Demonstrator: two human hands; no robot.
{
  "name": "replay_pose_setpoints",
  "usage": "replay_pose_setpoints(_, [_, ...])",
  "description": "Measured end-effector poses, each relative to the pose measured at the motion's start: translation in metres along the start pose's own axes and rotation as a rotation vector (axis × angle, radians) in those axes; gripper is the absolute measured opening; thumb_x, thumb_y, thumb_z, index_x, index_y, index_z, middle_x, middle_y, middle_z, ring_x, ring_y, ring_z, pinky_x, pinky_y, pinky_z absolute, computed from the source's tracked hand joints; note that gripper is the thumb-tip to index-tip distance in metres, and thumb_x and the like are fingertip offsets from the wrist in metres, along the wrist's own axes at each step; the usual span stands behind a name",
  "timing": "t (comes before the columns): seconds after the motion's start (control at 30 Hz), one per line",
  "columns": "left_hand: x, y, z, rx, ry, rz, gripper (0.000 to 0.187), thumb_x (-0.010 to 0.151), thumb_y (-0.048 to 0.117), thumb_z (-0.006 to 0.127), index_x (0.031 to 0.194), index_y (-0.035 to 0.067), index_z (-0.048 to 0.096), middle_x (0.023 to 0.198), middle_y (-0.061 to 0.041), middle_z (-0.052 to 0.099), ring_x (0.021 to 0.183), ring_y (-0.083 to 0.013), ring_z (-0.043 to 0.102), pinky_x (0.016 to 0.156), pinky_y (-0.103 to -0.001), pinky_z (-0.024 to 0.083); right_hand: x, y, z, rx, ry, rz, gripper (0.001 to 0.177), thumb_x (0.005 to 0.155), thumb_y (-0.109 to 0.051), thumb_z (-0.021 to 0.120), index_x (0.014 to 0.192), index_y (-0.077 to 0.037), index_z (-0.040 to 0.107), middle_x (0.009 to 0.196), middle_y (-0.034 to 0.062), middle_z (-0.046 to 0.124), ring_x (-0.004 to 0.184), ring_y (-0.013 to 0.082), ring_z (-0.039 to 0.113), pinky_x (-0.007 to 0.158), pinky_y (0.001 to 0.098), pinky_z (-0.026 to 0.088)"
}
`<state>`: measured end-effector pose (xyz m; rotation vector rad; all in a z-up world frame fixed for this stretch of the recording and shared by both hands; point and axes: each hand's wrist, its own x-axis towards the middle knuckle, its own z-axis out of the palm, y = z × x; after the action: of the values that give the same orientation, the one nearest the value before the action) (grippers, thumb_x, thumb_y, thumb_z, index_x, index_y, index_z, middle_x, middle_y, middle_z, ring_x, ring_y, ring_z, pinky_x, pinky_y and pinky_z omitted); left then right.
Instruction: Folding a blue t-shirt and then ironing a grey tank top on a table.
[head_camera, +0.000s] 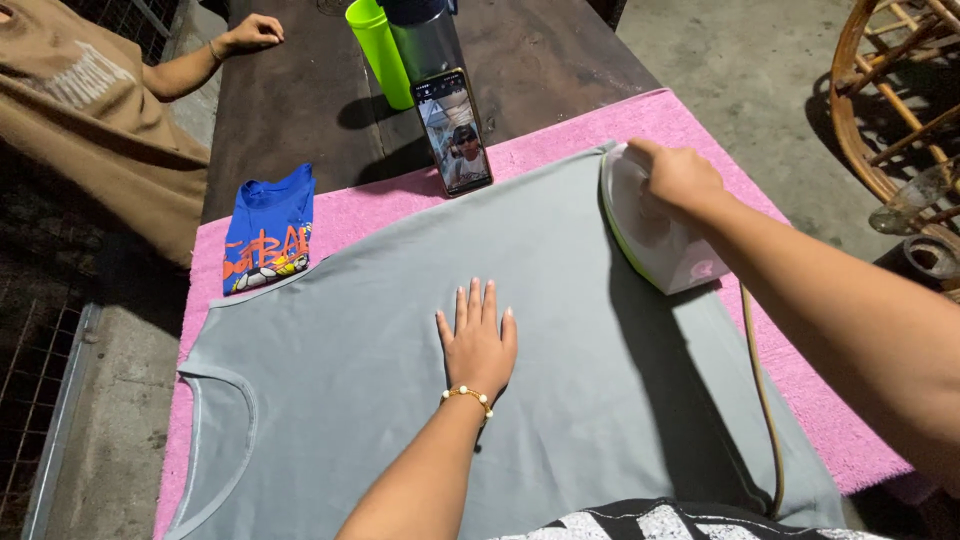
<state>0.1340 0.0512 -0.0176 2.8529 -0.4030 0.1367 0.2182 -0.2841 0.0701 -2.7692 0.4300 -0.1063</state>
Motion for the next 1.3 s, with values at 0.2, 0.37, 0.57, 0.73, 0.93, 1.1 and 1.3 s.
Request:
replay_pose_setpoints(0.2, [-0.001,0.002,-0.003,0.008,-0.029,-0.009,0.06,0.103,0.042,0.035,0.157,0.017,0.031,0.166,-0.005,0.025,0.152,-0.0247,0.019,0.12,-0.057,0.009,-0.039,0.022,-0.006,0.047,-0.012,-0.068,0.077,0.076,-0.014,0.07,0.149,-0.032,0.053,0.109,0.0252,0.071,0.101,0.0449,0.069,0.087,0.053,0.056])
replay_pose_setpoints(0.37, [-0.002,0.003,-0.004,0.025,0.0,-0.022,0.06,0.102,0.042,0.036,0.157,0.016,0.033,0.165,-0.005,0.028,0.152,-0.0246,0.022,0.12,-0.057,0.01,-0.067,0.023,-0.021,0.1,-0.149,-0.259,0.069,0.079,-0.022,0.069,0.146,-0.035,0.055,0.095,0.0225,0.074,0.085,0.0408,0.073,0.08,0.0484,0.058])
replay_pose_setpoints(0.57, [-0.002,0.003,-0.004,0.017,0.014,-0.027,0.059,0.103,0.042,0.037,0.156,0.017,0.035,0.166,-0.005,0.029,0.153,-0.0243,0.022,0.122,-0.057,0.011,-0.023,0.012,-0.003,0.093,-0.077,-0.224,0.071,0.08,-0.017,0.07,0.148,-0.034,0.055,0.104,0.0232,0.073,0.095,0.0427,0.071,0.083,0.0509,0.057])
replay_pose_setpoints(0.73, [-0.003,0.003,-0.005,-0.017,-0.005,-0.04,0.06,0.103,0.043,0.036,0.157,0.018,0.034,0.165,-0.004,0.028,0.153,-0.0238,0.02,0.121,-0.056,0.009,0.011,-0.012,-0.014,0.024,-0.053,-0.083,0.081,0.075,-0.014,0.073,0.151,-0.034,0.052,0.112,0.0241,0.071,0.103,0.0438,0.069,0.087,0.0524,0.056])
replay_pose_setpoints(0.93, [-0.002,0.005,-0.008,0.001,-0.036,-0.036,0.06,0.103,0.043,0.035,0.157,0.019,0.032,0.166,-0.003,0.026,0.153,-0.0224,0.018,0.122,-0.056,0.008,0.008,0.0,-0.014,0.045,-0.049,-0.057,0.081,0.075,-0.014,0.071,0.151,-0.033,0.052,0.114,0.0241,0.072,0.104,0.0426,0.07,0.09,0.0508,0.057])
replay_pose_setpoints(1.1, [-0.003,0.006,-0.009,-0.005,-0.045,-0.041,0.06,0.103,0.043,0.034,0.157,0.019,0.032,0.166,-0.003,0.026,0.153,-0.0225,0.019,0.122,-0.056,0.008,-0.029,0.019,-0.018,0.113,-0.06,-0.095,0.078,0.075,-0.015,0.071,0.151,-0.028,0.054,0.112,0.0248,0.073,0.101,0.0404,0.072,0.09,0.0484,0.057])
replay_pose_setpoints(1.3, [-0.002,0.006,-0.008,-0.01,-0.043,-0.046,0.06,0.102,0.043,0.035,0.157,0.018,0.033,0.165,-0.004,0.027,0.153,-0.0228,0.019,0.122,-0.055,0.009,-0.09,0.022,-0.032,0.231,-0.142,-0.279,0.07,0.076,-0.012,0.072,0.142,-0.027,0.058,0.109,0.0175,0.075,0.092,0.0322,0.076,0.084,0.0431,0.06])
